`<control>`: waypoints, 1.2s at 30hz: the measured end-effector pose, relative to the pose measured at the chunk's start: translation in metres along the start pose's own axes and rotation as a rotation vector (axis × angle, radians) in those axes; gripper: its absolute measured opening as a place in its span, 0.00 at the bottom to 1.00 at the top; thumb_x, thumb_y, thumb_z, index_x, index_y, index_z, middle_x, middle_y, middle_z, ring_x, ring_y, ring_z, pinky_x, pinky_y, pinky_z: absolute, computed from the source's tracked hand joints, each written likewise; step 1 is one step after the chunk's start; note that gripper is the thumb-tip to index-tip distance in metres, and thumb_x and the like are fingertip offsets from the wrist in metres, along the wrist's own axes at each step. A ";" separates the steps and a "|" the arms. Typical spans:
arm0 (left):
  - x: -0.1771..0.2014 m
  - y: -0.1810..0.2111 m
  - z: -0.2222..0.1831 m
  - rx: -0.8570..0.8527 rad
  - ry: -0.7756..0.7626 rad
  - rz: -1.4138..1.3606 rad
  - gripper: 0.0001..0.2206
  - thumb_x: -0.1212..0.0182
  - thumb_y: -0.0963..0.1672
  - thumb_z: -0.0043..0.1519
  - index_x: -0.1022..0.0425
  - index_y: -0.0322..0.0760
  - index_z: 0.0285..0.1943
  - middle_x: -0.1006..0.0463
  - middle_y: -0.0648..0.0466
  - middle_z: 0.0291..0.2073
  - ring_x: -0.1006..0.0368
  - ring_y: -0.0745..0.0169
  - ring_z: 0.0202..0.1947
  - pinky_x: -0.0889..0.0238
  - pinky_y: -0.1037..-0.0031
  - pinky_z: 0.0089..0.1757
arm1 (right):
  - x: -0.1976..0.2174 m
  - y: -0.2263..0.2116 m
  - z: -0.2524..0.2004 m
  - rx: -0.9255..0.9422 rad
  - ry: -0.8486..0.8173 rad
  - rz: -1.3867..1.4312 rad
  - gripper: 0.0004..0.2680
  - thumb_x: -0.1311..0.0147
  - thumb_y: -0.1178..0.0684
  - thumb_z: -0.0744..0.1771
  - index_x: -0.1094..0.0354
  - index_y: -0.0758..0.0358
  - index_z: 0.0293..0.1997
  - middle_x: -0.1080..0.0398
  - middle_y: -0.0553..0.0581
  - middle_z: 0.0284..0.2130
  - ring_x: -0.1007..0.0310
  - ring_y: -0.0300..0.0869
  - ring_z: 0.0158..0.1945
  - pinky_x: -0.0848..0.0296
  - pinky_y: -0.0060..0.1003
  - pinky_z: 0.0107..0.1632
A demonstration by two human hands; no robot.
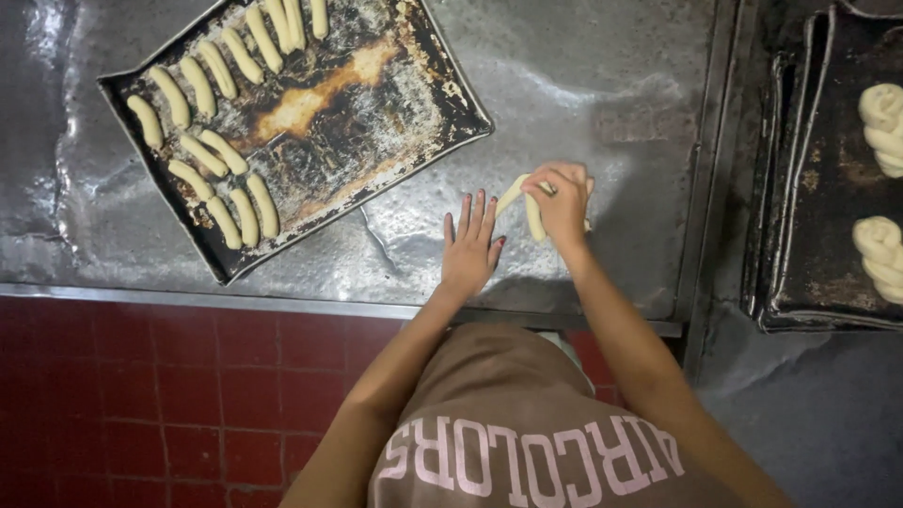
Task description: The person is braiding pre-cut strips of dough into loaves and placing them on a baking tray in a commercial bakery setting.
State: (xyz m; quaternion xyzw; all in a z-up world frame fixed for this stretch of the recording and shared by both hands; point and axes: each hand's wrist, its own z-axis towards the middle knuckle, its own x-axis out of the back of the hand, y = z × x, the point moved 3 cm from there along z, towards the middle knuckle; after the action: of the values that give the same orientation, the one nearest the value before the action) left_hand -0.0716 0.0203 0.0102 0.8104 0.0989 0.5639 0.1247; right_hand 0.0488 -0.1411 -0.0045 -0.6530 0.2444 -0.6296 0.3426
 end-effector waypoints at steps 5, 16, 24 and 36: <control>0.001 -0.004 -0.008 0.003 0.015 -0.059 0.30 0.67 0.54 0.74 0.69 0.53 0.84 0.72 0.52 0.81 0.78 0.48 0.80 0.73 0.44 0.70 | 0.000 -0.007 0.008 0.016 -0.014 -0.102 0.14 0.29 0.48 0.61 0.28 0.47 0.47 0.40 0.48 0.46 0.39 0.49 0.51 0.46 0.46 0.53; -0.026 0.026 0.074 -0.388 0.207 -0.018 0.27 0.69 0.51 0.73 0.56 0.47 0.83 0.54 0.59 0.80 0.59 0.67 0.79 0.70 0.49 0.71 | 0.012 0.001 -0.091 0.277 0.105 0.011 0.05 0.36 0.64 0.64 0.25 0.61 0.40 0.29 0.54 0.46 0.24 0.52 0.51 0.23 0.42 0.52; -0.001 0.036 0.087 -0.227 0.106 0.042 0.27 0.68 0.51 0.74 0.63 0.49 0.84 0.59 0.60 0.81 0.63 0.67 0.80 0.73 0.50 0.72 | 0.020 0.020 -0.145 0.534 -0.014 -0.017 0.09 0.47 0.55 0.68 0.22 0.55 0.51 0.24 0.52 0.51 0.24 0.44 0.55 0.29 0.41 0.58; -0.025 -0.026 -0.011 -0.039 0.534 -0.315 0.17 0.37 0.43 0.63 0.30 0.35 0.60 0.30 0.48 0.56 0.33 0.48 0.60 0.37 0.60 0.57 | 0.068 0.071 -0.086 0.038 -0.025 -0.103 0.09 0.38 0.63 0.66 0.31 0.59 0.47 0.30 0.52 0.41 0.27 0.48 0.50 0.28 0.43 0.51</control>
State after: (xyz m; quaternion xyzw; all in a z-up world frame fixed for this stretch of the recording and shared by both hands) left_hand -0.0914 0.0388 -0.0166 0.6059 0.2418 0.7323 0.1955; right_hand -0.0226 -0.2501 -0.0155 -0.6658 0.1943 -0.6428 0.3251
